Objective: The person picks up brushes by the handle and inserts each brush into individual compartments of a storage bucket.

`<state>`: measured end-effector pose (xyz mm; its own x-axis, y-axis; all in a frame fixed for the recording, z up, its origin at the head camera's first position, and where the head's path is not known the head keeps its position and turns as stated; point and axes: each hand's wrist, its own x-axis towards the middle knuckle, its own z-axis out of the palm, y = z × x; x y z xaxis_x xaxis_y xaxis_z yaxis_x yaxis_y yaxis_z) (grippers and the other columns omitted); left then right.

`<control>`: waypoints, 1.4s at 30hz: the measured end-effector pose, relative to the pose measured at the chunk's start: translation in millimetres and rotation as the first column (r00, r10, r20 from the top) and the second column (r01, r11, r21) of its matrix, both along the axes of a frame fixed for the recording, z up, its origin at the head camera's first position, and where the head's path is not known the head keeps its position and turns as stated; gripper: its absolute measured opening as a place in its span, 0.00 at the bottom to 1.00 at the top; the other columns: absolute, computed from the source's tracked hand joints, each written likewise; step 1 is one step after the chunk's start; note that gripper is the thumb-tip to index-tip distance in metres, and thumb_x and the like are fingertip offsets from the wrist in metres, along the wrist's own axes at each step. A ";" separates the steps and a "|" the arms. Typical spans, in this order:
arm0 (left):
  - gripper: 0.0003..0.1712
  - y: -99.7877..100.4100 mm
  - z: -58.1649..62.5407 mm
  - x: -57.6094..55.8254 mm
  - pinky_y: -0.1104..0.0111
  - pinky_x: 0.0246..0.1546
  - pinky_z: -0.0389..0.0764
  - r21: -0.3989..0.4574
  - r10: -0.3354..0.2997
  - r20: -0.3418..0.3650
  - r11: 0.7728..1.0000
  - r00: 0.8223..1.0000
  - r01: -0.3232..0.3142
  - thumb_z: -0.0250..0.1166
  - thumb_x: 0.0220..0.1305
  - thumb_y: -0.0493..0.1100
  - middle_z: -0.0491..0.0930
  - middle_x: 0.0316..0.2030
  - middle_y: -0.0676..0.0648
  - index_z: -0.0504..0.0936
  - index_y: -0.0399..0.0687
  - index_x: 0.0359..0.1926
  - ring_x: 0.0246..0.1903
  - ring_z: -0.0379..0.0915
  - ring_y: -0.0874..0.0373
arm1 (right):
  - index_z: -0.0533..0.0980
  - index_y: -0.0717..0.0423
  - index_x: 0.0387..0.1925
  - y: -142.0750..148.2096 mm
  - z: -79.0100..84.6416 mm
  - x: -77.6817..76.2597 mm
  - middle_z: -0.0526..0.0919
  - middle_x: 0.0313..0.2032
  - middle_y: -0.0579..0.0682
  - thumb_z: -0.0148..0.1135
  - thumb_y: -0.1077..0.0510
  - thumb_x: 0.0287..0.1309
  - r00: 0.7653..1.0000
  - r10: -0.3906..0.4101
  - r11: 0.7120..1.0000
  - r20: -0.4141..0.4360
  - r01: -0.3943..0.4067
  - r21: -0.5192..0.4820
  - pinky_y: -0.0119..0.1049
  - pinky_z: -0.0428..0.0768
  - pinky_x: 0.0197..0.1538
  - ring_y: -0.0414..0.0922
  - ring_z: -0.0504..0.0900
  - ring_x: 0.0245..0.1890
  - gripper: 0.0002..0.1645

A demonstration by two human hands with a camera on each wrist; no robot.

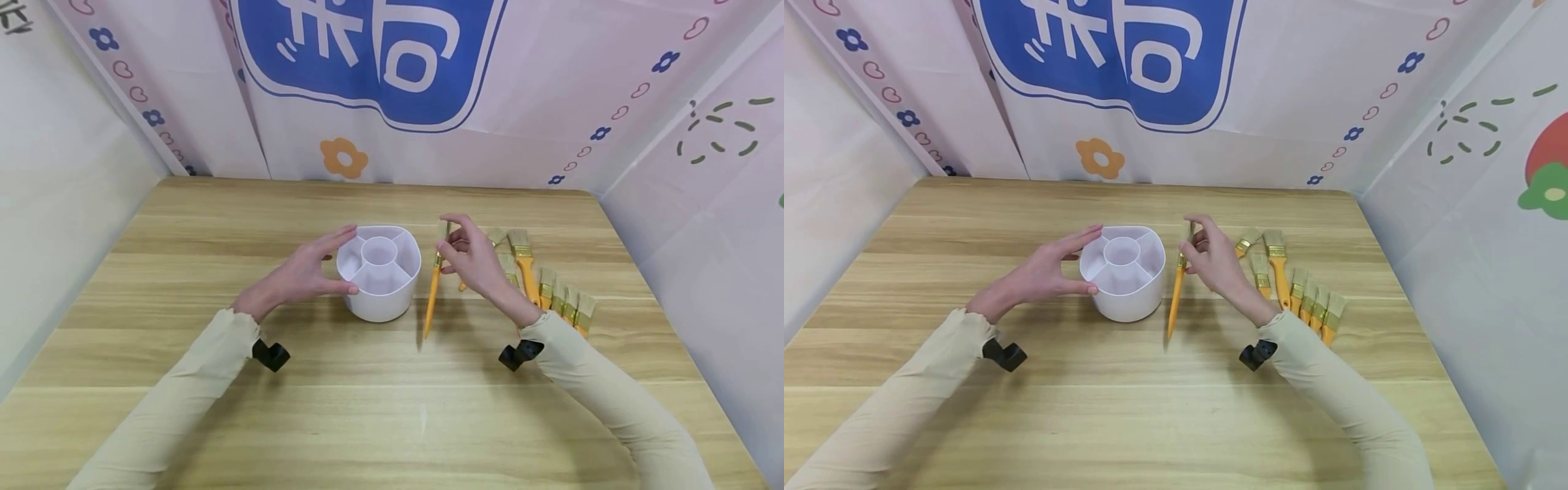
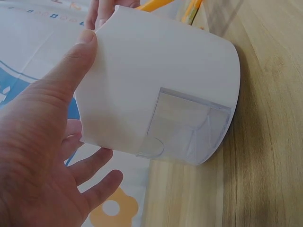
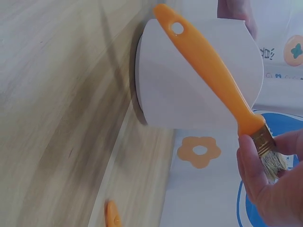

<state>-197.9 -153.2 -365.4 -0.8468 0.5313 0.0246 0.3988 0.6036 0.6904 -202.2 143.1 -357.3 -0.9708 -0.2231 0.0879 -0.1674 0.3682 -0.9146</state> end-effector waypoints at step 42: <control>0.56 -0.7 -2.7 3.0 0.52 0.59 0.73 0.033 0.008 -0.009 0.999 1.000 -0.007 0.74 0.45 0.55 0.49 0.73 0.48 0.55 0.48 0.71 0.71 0.50 0.48 | 0.62 0.59 0.61 -15.7 28.7 14.7 0.73 0.33 0.47 0.55 0.67 0.61 0.956 -0.106 0.928 -0.275 -0.005 -0.373 0.39 0.86 0.31 0.39 0.78 0.32 0.27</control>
<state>-194.9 -153.9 -368.2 -0.8505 0.5236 0.0499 0.4007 0.5835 0.7064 -187.5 127.4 -328.5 -0.9008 -0.0731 0.4280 -0.4311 0.0325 -0.9017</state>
